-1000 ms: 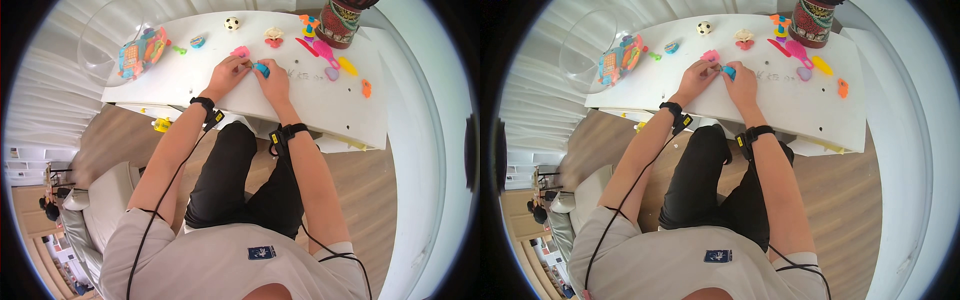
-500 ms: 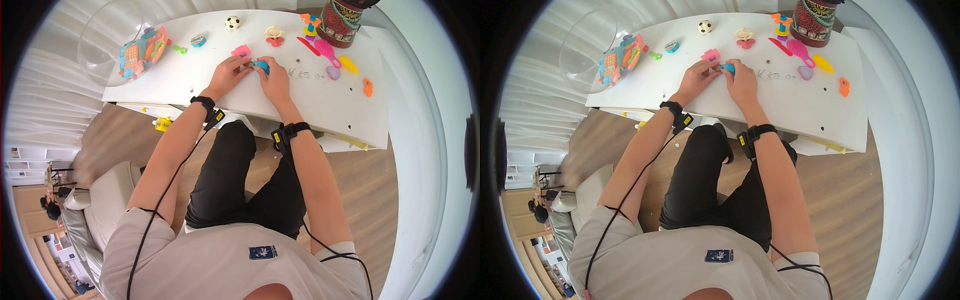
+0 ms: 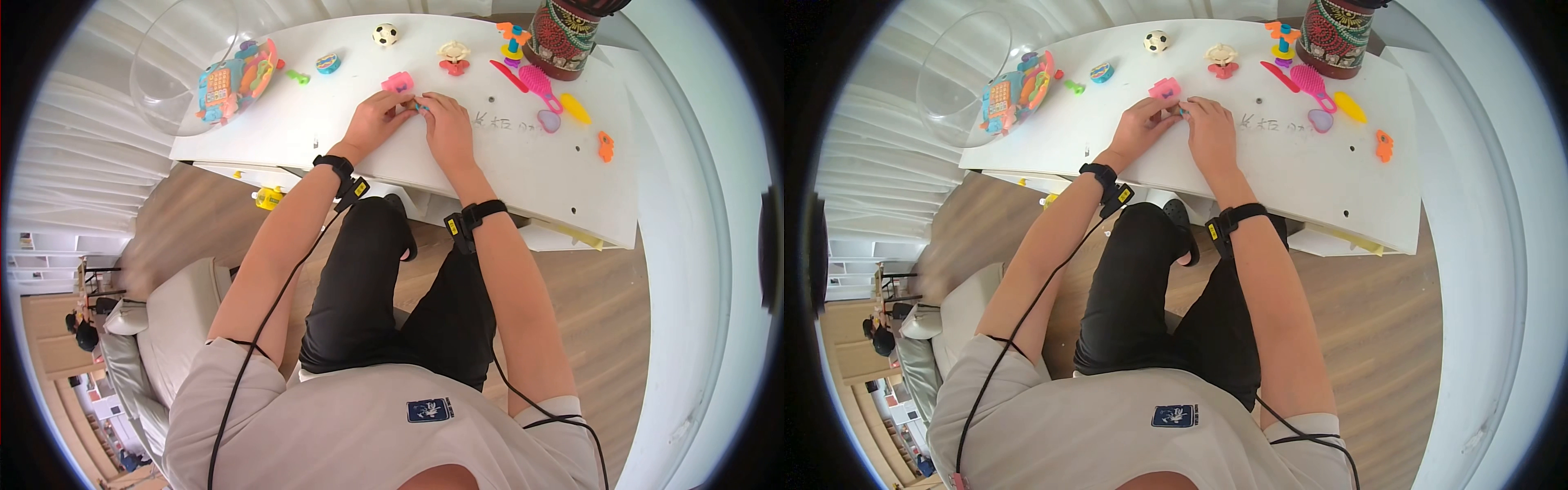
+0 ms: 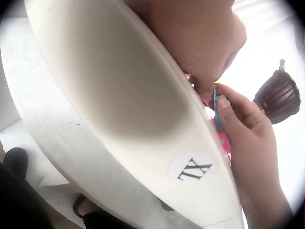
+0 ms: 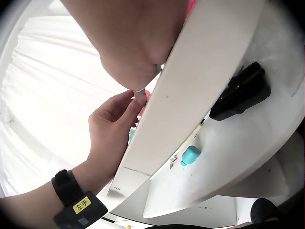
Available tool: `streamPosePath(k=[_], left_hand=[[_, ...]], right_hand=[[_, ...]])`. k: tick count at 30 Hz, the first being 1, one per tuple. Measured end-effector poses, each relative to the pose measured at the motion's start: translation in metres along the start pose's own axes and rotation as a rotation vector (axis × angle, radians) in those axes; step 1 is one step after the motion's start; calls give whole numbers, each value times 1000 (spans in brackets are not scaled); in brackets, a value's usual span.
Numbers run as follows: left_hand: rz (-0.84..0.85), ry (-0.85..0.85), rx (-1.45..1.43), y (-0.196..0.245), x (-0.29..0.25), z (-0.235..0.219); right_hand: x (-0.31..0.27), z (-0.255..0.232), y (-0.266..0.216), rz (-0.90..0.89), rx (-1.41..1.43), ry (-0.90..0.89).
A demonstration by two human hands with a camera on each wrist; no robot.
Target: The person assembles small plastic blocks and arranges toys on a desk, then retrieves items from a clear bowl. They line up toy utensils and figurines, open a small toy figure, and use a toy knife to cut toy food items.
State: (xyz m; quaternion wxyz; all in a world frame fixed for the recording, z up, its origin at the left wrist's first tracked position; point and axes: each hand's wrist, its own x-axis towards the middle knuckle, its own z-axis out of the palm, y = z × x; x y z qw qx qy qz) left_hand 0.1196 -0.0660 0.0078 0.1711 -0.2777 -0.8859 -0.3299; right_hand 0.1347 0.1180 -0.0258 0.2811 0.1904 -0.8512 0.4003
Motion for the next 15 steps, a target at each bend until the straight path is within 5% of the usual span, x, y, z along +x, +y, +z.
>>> streamPosePath(k=[15], left_hand=[[-17, 9, -27, 6, 2, 0]], right_hand=[[2, -3, -4, 146, 137, 5]])
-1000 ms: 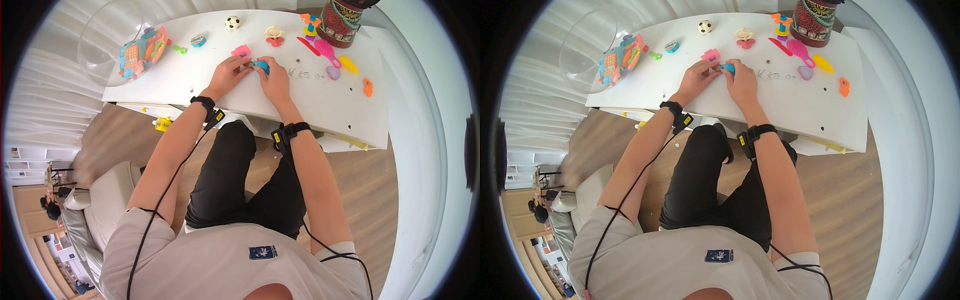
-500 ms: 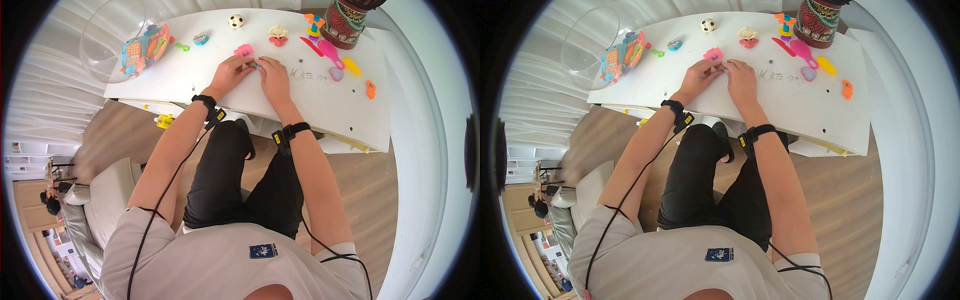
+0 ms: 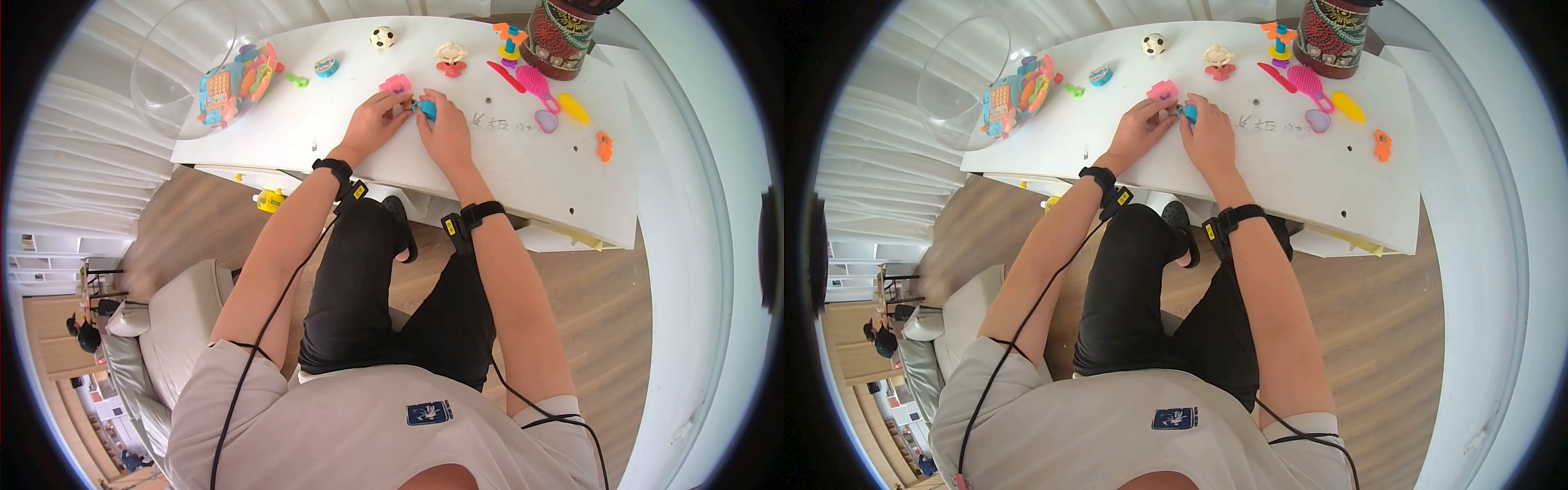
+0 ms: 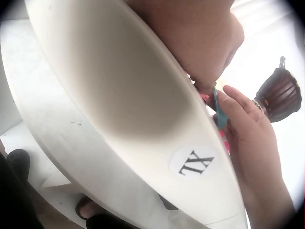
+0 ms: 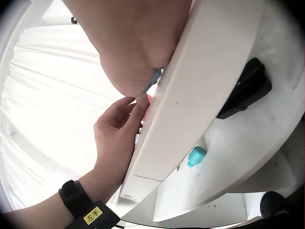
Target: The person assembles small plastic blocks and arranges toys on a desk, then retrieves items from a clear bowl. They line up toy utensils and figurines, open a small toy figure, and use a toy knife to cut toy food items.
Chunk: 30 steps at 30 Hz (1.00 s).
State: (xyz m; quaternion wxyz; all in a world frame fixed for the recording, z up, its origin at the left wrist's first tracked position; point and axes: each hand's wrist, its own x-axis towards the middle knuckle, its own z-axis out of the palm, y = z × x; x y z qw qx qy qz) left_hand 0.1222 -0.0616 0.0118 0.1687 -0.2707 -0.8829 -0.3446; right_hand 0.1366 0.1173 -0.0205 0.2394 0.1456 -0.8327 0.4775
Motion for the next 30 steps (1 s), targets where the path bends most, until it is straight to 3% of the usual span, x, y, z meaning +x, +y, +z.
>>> streamPosePath(k=[6, 8, 11, 15, 23, 25, 30], left_hand=[[-22, 42, 65, -3, 0, 5], [4, 58, 68, -2, -1, 6], [14, 67, 39, -2, -2, 7], [-27, 38, 72, -3, -1, 6], [-36, 35, 81, -1, -1, 6], [-39, 47, 50, -3, -1, 7], [-38, 38, 60, -1, 0, 6]], right_hand=[[-2, 1, 6, -73, -129, 64], [-2, 1, 6, -51, -112, 5], [-3, 6, 9, -87, -108, 81], [-5, 2, -1, -15, -280, 125], [-5, 2, 2, 1, -235, 87], [-6, -3, -7, 33, -379, 236], [-5, -2, -17, 131, -581, 122]])
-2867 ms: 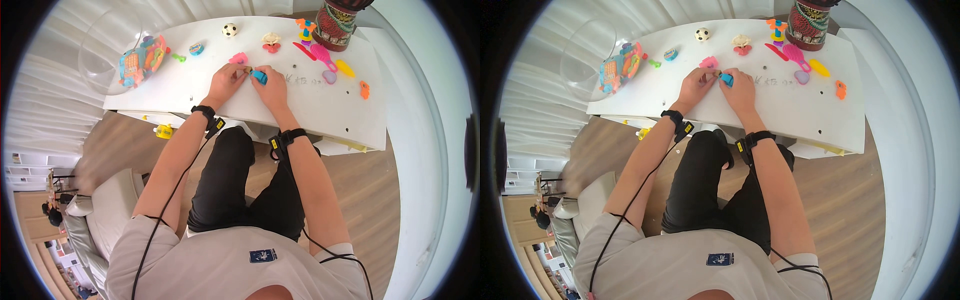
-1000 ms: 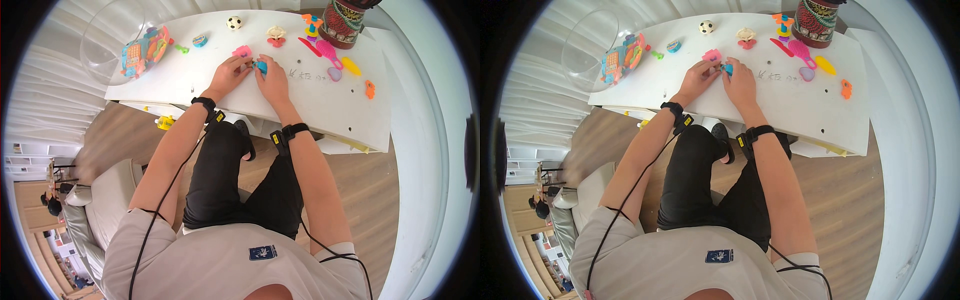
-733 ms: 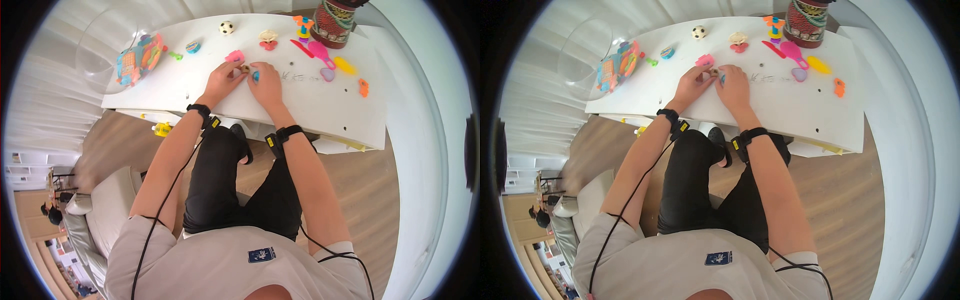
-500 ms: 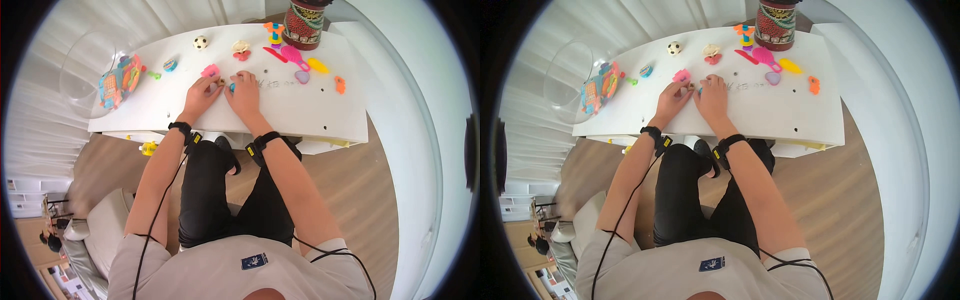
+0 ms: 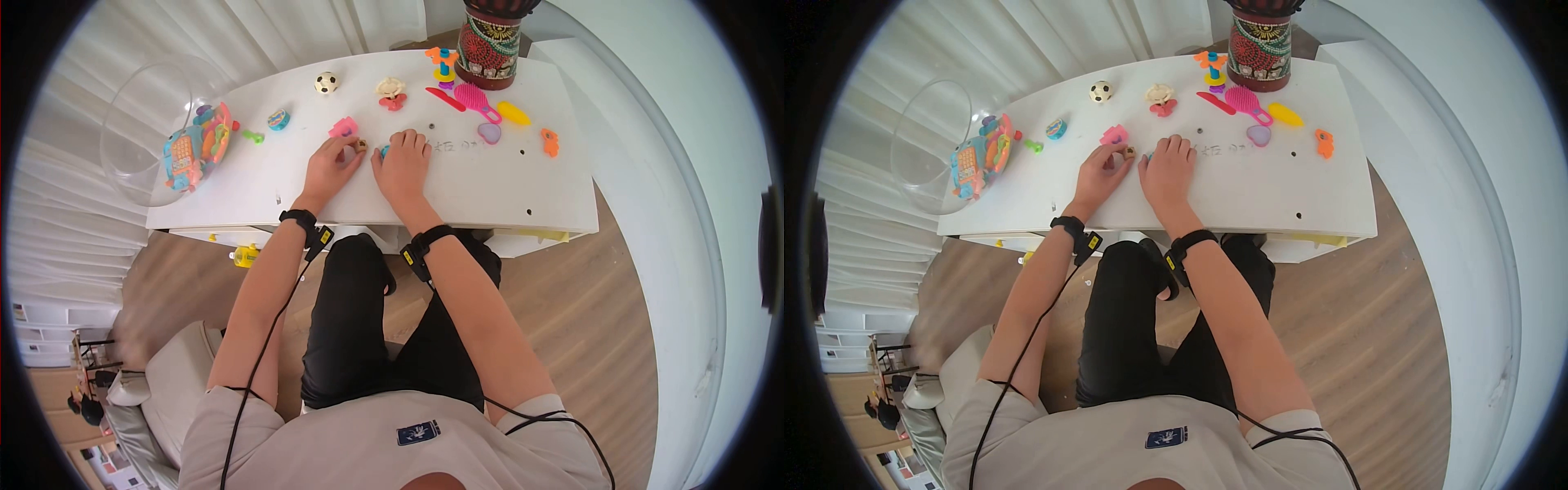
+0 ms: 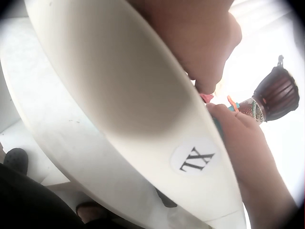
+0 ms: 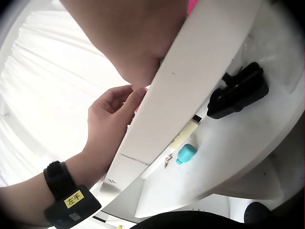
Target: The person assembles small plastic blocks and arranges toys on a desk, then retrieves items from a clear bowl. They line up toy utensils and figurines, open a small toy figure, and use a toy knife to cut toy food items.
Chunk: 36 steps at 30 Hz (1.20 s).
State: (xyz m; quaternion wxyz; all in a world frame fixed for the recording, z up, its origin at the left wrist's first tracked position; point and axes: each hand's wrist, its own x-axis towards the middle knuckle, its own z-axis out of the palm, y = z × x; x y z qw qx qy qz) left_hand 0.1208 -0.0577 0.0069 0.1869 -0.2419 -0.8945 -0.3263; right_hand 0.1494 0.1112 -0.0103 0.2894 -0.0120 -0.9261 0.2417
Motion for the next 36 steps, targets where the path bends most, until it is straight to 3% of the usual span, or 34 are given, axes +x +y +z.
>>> streamPosePath(k=[8, 23, 25, 29, 31, 36], left_hand=[[-6, -7, -26, 1, 0, -2], [-9, -13, -91, -7, -1, -4], [10, -8, -98, -11, -1, -1], [-21, 25, -122, -14, -3, 2], [14, 50, -146, -14, -2, 2], [22, 38, -139, -11, -2, -1]], right_hand=[[-1, 6, 3, -27, -37, -85], [5, 6, -1, -89, 95, -9], [4, 1, -5, -22, 28, 26], [3, 7, 2, -65, 13, -63], [5, 12, 6, -141, 255, -80], [6, 7, 3, -138, 466, -105]])
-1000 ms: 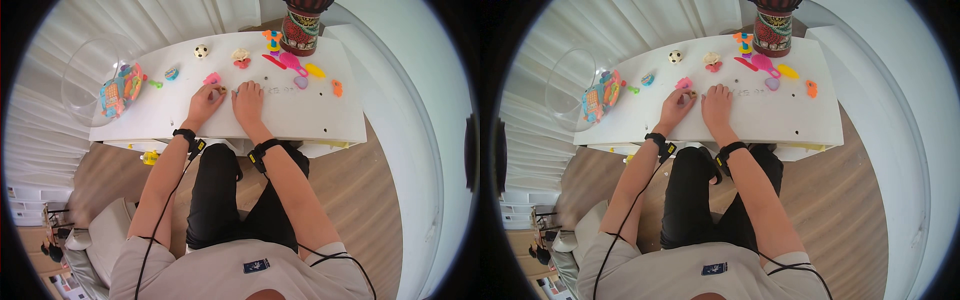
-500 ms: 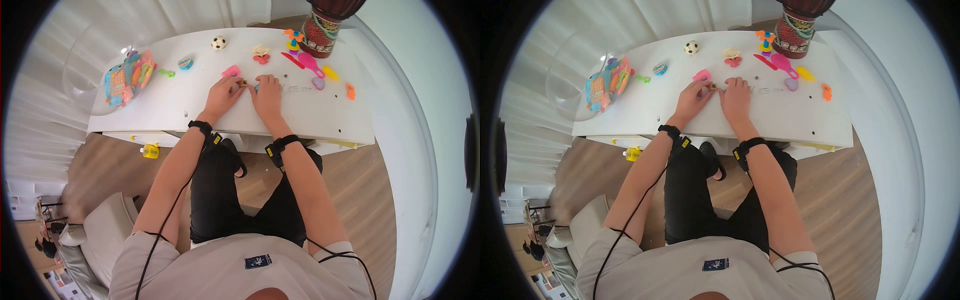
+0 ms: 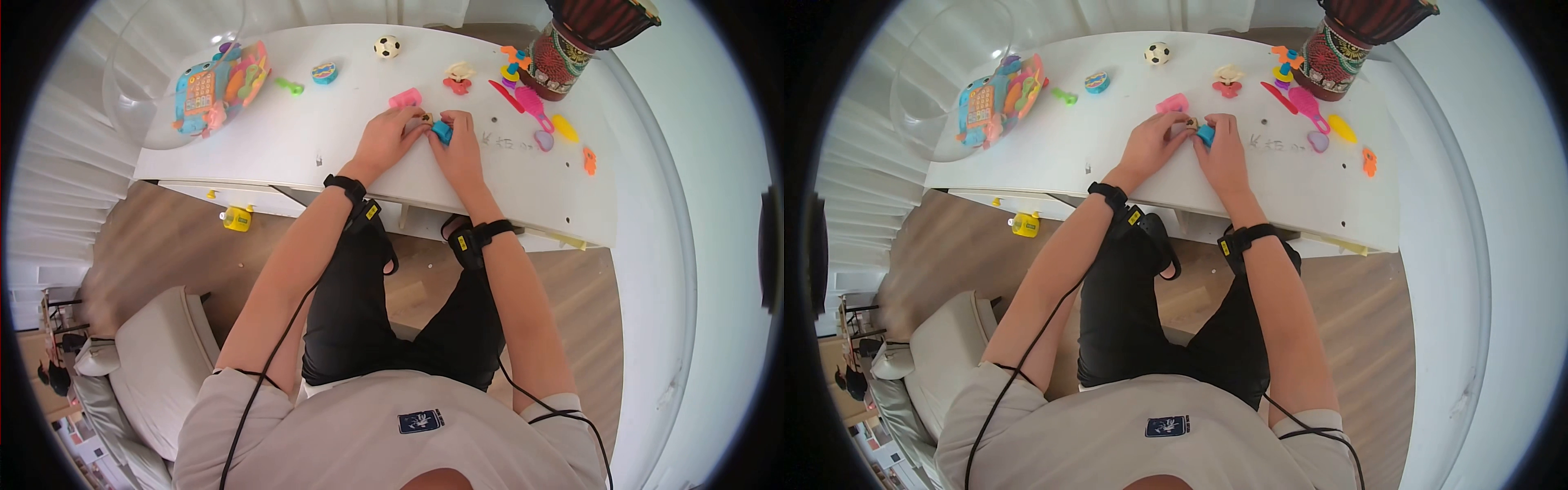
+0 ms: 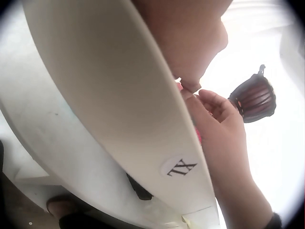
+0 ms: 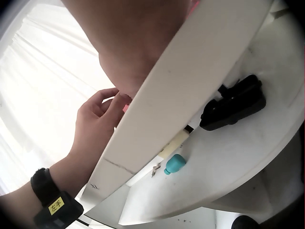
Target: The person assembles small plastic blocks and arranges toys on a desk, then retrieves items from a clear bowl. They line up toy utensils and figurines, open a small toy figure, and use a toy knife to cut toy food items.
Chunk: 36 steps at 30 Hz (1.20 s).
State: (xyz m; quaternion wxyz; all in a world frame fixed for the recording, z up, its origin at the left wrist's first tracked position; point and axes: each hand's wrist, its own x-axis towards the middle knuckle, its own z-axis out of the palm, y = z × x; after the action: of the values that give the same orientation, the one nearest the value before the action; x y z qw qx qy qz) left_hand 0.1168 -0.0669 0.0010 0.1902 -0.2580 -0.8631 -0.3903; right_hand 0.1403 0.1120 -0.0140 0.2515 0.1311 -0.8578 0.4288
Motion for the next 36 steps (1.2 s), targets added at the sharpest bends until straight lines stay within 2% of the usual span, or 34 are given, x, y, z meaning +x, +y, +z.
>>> streamPosePath(k=[4, 7, 17, 20, 22, 23, 25, 26, 28, 29, 31, 34, 36], left_hand=[[23, -8, -16, 1, 2, 0], [35, -27, 34, -4, 1, 2], [36, -38, 49, 0, 2, 1], [21, -52, 64, 4, 3, -1], [23, -60, 54, 8, 4, -3], [22, -62, 57, 9, 4, -3], [-4, -100, 59, 11, 4, -5], [-5, -102, 62, 11, 5, -5], [42, -82, 45, 12, 5, -4], [42, -86, 49, 10, 5, -4], [189, -75, 67, 6, 7, -3], [124, -86, 100, 12, 5, -5], [70, -96, 111, 12, 4, -4]], right_hand=[[0, -7, -10, 71, 52, -7], [1, -5, -1, 1, 25, 26], [2, -3, 2, 33, 32, -6], [2, -3, 5, 52, 95, 31], [4, 0, 21, -85, -96, 262], [3, -1, 20, -83, -92, 263], [-1, -4, 19, 223, 40, 334], [-1, -6, 14, 225, 44, 334], [0, -8, 5, 346, 112, 224], [-1, -8, 5, 349, 115, 226], [0, -7, 6, 335, 92, 227], [0, -9, 6, 419, 210, 184], [0, -6, 9, 384, 230, 227]])
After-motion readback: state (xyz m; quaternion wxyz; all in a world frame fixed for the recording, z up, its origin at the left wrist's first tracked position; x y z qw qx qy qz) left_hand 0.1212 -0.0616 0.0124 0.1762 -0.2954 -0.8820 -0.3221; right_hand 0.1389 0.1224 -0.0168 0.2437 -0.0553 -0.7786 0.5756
